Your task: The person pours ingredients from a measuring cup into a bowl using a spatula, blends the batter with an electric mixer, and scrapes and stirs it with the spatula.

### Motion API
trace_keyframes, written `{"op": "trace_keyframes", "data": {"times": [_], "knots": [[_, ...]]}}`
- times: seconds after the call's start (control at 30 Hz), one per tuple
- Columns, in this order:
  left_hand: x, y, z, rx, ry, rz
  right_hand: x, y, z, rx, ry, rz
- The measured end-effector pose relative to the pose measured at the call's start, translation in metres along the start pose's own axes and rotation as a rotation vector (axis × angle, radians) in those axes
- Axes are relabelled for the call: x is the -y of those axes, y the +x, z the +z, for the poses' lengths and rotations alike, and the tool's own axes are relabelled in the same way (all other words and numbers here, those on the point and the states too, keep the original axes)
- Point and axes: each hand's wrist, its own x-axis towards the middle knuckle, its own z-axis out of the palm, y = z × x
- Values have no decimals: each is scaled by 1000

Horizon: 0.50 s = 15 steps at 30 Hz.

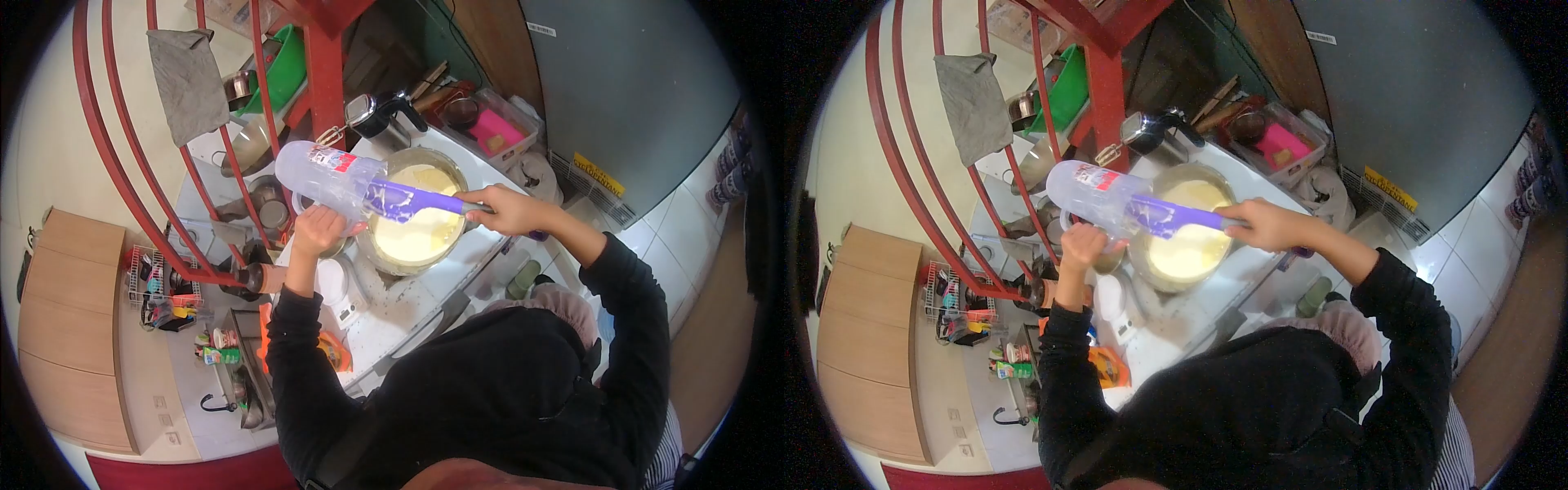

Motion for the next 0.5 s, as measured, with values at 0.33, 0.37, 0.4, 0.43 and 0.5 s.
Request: {"op": "trace_keyframes", "data": {"times": [0.33,0.37,0.4,0.43,0.5], "knots": [[-8,5,1,23,-69,-50,3,27,20,-225,-240,-60],[-11,11,-2,36,-47,-28,9,29,20,-240,-341,14],[-14,14,-3,50,-25,-8,-1,34,26,-264,-247,-55],[-16,16,-2,25,-44,9,-16,43,36,-288,-154,-126],[-18,19,0,-21,-79,41,-25,49,35,-154,132,-54]]}}
